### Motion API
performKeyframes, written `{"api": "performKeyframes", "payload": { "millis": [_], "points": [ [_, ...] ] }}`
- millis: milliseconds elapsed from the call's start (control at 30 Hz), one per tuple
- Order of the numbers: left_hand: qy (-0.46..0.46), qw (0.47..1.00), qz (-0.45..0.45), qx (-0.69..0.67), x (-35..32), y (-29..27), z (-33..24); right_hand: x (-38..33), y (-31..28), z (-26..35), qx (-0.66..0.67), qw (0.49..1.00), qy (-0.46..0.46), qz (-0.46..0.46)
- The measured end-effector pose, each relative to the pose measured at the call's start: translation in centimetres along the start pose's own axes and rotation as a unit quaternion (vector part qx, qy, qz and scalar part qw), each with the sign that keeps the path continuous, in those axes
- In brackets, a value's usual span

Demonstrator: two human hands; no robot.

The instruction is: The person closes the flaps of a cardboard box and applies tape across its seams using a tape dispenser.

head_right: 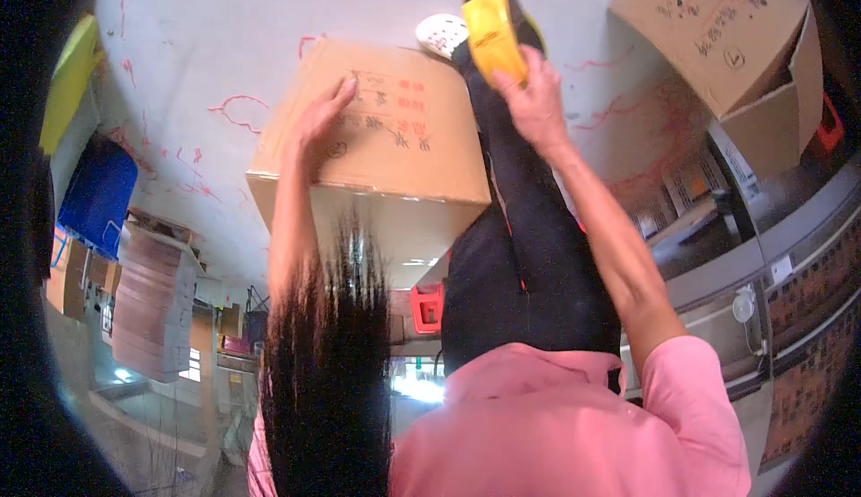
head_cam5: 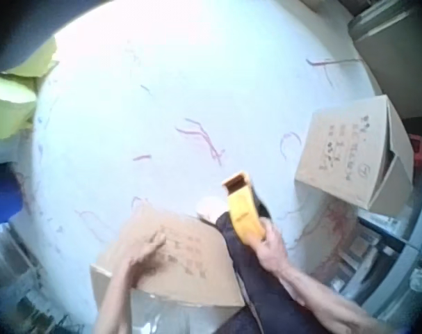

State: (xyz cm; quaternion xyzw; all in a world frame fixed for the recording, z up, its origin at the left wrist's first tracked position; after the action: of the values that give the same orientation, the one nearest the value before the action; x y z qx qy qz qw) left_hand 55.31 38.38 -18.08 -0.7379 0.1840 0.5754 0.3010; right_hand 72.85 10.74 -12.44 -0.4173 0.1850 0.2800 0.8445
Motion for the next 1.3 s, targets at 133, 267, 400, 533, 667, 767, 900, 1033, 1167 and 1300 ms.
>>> {"api": "performKeyframes", "payload": {
  "millis": [133,267,400,533,667,767,900,1033,1167,1300],
  "points": [
    [0.23,0.937,-0.23,0.127,-6.3,8.6,-10.8,-0.9,-3.4,-4.3,0.141,0.988,0.064,-0.025],
    [0.31,0.938,-0.156,0.0,-12.8,16.6,-16.5,-3.6,-5.7,-6.7,0.092,0.987,0.13,-0.024],
    [0.183,0.973,-0.096,0.104,-12.6,16.4,-17.1,-6.5,-6.1,-6.9,0.019,0.994,0.104,0.039],
    [0.134,0.967,-0.092,0.196,-10.7,16.4,-16.8,-8.3,-6.5,-5.4,0.058,0.989,0.102,0.086],
    [0.074,0.951,-0.027,0.3,-9.0,14.4,-16.2,-9.4,-8.5,-1.0,0.064,0.984,0.104,0.13],
    [0.017,0.921,-0.153,0.359,-7.6,10.1,-11.1,-9.8,-10.2,2.2,0.056,0.976,0.088,0.191],
    [0.088,0.886,-0.436,-0.133,-11.7,3.4,-6.5,-11.3,-12.2,7.5,0.095,0.944,0.137,0.284],
    [0.11,0.686,-0.592,-0.407,-15.4,4.2,-6.1,-13.0,-11.9,10.5,0.068,0.935,0.13,0.324],
    [-0.095,0.869,-0.48,-0.073,-13.3,9.7,-4.1,-14.8,-10.6,12.4,0.036,0.911,0.134,0.389],
    [-0.003,0.805,-0.523,-0.28,-14.9,8.1,-4.2,-14.7,-11.0,13.0,-0.047,0.909,0.066,0.408]
  ]
}}
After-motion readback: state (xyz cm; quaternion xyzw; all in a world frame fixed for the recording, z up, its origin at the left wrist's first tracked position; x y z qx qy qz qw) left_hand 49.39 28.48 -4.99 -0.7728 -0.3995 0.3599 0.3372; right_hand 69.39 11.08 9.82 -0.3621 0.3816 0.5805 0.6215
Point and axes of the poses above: each hand's wrist, its own x-axis towards the middle knuckle, its own y-axis out of the palm, z = x × y, the point moved 1 cm from there along x, towards the middle knuckle, and after that the axes turned 4 degrees about -z, right-handed, at the moved point
